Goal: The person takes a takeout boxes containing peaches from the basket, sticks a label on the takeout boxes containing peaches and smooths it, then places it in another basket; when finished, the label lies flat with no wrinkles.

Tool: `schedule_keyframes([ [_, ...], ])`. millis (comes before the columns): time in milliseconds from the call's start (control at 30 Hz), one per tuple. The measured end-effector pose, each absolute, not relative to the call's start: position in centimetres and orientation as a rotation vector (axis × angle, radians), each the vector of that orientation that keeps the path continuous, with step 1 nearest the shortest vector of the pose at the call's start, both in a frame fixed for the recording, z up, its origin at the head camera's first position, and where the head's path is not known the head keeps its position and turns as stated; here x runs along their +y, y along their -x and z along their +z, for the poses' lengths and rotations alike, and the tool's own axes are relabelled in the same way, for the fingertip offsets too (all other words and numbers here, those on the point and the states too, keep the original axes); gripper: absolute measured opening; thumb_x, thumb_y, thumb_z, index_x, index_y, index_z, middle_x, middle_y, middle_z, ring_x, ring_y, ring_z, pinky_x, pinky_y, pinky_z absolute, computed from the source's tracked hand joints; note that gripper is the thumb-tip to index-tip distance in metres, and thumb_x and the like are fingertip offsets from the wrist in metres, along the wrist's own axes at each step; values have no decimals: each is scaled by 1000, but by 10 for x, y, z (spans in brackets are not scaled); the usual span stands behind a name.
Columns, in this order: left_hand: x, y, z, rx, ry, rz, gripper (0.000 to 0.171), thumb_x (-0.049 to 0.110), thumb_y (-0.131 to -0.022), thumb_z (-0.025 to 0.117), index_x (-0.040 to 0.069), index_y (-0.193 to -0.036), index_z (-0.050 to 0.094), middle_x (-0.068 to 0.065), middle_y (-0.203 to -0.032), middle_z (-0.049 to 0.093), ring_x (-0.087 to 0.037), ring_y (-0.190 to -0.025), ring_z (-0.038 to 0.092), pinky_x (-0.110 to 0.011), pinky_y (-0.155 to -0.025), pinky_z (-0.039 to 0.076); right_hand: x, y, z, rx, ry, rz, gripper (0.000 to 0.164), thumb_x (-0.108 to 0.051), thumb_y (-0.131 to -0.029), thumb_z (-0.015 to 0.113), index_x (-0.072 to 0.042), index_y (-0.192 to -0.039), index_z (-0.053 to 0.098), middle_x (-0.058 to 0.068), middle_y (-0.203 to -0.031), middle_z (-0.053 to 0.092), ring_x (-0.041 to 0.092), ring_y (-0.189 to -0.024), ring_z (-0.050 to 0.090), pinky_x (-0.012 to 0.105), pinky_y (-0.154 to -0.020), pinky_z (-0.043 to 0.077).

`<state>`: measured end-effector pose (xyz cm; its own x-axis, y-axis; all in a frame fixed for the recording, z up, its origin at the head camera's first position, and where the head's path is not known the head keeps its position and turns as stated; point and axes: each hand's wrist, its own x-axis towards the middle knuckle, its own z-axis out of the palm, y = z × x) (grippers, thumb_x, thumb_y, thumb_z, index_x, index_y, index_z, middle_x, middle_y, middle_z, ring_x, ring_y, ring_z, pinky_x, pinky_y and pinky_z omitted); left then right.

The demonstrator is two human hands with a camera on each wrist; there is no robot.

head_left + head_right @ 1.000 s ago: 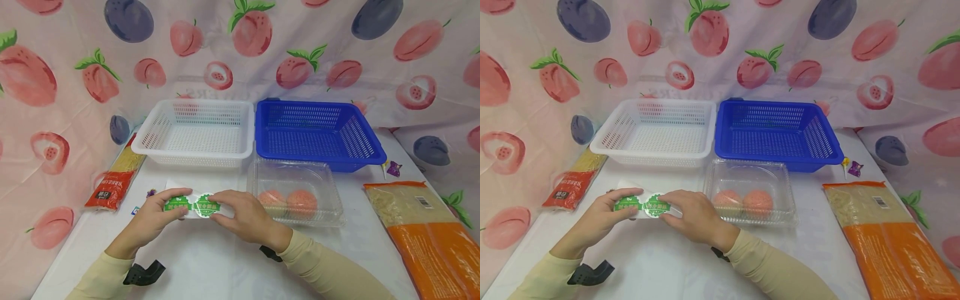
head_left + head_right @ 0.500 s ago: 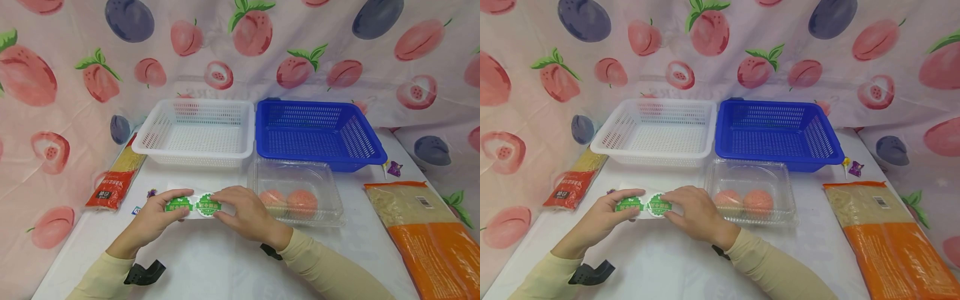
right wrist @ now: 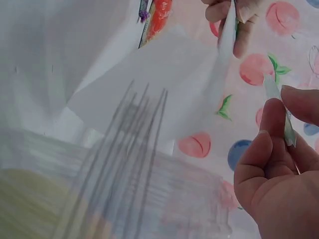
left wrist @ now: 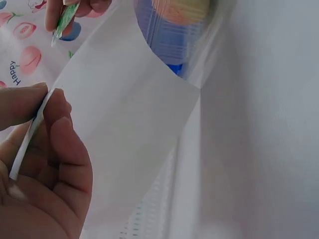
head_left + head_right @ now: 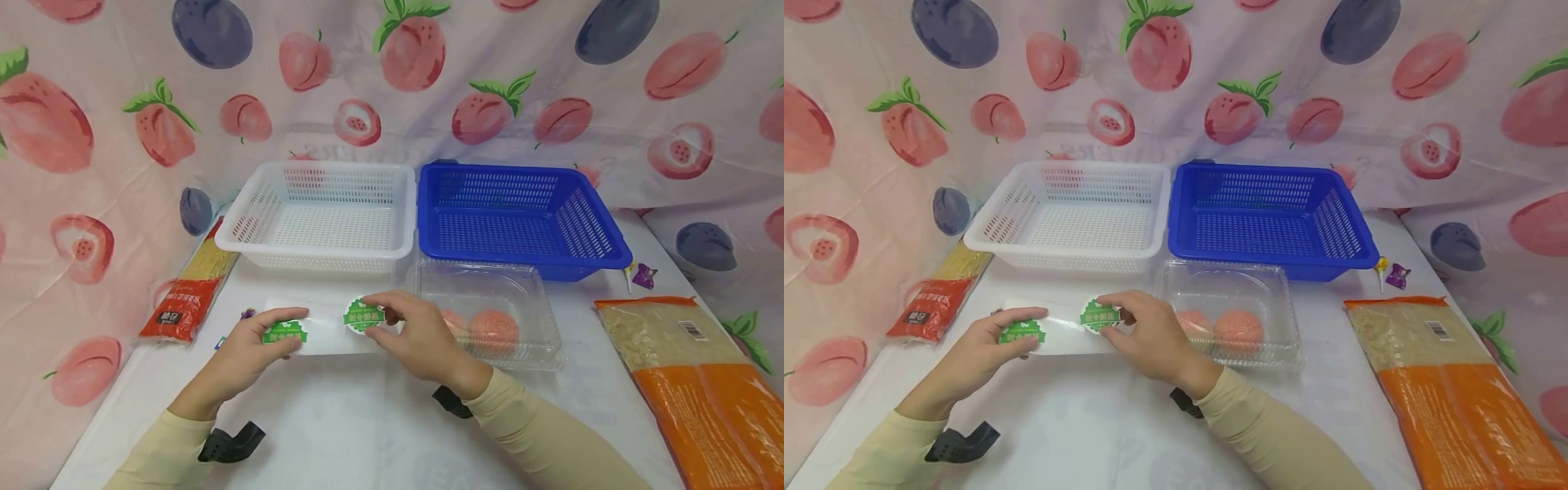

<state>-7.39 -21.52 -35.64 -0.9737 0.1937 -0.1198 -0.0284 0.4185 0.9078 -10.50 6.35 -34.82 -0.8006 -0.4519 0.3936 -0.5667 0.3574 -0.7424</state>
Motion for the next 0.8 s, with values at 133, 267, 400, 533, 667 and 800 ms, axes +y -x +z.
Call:
schedule_keyframes([
  [133,-219,76,-358,2467,-137,1578,51,13,-94,70,4,-142,55,-19,-124,54,-24,-91,57,-30,-73,55,68,107,-347,-2487,-907,1436,37,-5,-84,79,-2,-119,70,4,-101,68,15,-82,60,27,-77,56],
  [267,-222,78,-360,2448,-133,1582,54,12,-94,70,5,-145,52,-22,-142,45,-27,-105,53,-25,-79,55,73,108,-345,-2485,-882,1429,36,-5,-84,79,-1,-119,70,3,-97,67,14,-80,59,29,-75,56],
  [400,-226,80,-363,2434,-152,1590,56,11,-94,69,5,-147,50,-23,-146,42,-30,-110,52,-23,-82,54,80,107,-342,-2478,-846,1454,36,-4,-83,79,-1,-118,71,2,-92,64,15,-79,58,33,-72,56],
  [533,-230,83,-368,2433,-173,1572,58,11,-94,69,5,-148,49,-23,-151,39,-34,-124,44,-19,-86,50,86,108,-341,-2463,-817,1469,36,-3,-82,79,0,-117,71,1,-89,63,15,-77,57,33,-69,55],
  [667,-236,86,-375,2427,-163,1518,59,13,-93,71,5,-148,49,-23,-155,34,-38,-138,31,-26,-95,46,91,109,-340,-2453,-803,1461,37,-2,-81,80,1,-116,71,2,-86,61,16,-76,56,35,-65,54],
  [800,-240,90,-383,2415,-124,1472,60,14,-92,71,6,-148,50,-24,-156,33,-41,-141,27,-45,-104,41,96,109,-339,-2455,-796,1438,36,-2,-81,80,2,-116,71,2,-85,60,16,-75,55,32,-63,52],
])
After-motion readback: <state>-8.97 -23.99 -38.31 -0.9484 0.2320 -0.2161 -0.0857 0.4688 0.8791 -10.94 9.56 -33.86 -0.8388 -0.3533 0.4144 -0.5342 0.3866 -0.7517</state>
